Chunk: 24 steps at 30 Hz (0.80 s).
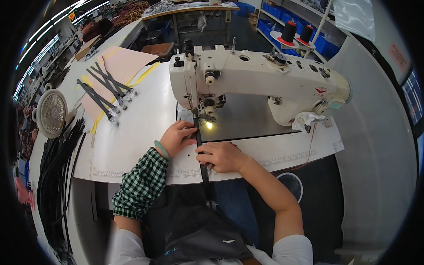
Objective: The person operates an industrial sewing machine to stitch long black straps. They repeatedly feed straps under the presser foot, guide them through the machine, and trim the thread after each pass. Finished straps are placed on the table to the left.
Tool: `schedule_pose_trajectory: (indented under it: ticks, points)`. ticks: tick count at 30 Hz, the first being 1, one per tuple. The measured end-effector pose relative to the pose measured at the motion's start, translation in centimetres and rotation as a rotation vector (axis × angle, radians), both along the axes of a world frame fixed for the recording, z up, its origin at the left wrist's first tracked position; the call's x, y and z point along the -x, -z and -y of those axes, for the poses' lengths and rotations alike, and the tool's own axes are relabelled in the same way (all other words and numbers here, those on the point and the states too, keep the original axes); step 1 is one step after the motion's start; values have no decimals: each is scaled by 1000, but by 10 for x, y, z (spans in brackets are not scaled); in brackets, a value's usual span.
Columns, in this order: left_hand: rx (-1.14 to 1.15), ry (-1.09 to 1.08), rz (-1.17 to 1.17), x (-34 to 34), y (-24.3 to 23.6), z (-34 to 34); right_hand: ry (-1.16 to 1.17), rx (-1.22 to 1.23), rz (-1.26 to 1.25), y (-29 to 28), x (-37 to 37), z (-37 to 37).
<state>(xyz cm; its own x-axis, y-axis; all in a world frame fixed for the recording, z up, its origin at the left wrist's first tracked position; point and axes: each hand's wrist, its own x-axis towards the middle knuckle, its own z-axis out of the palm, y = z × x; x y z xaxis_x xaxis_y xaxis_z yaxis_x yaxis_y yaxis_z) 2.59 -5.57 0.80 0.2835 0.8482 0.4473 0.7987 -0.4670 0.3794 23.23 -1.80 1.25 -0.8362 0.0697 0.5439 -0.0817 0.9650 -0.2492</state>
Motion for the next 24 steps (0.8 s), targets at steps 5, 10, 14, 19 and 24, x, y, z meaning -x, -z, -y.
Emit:
schedule_pose_trajectory:
  ticks: [5,10,14,19,24]
  points:
    - [13,-6,2,0,-1,1,4,36,44,-3,-1,1]
    - [6,-5,4,-1,0,0,4,45,58,-5,-2,2]
    - [4,-15,-4,0,-1,1,2,53,57,-4,-1,2]
    - [4,-8,0,0,-2,2,7,16,8,-1,0,0]
    - [-4,0,-10,0,-1,2,9,8,15,1,-1,0]
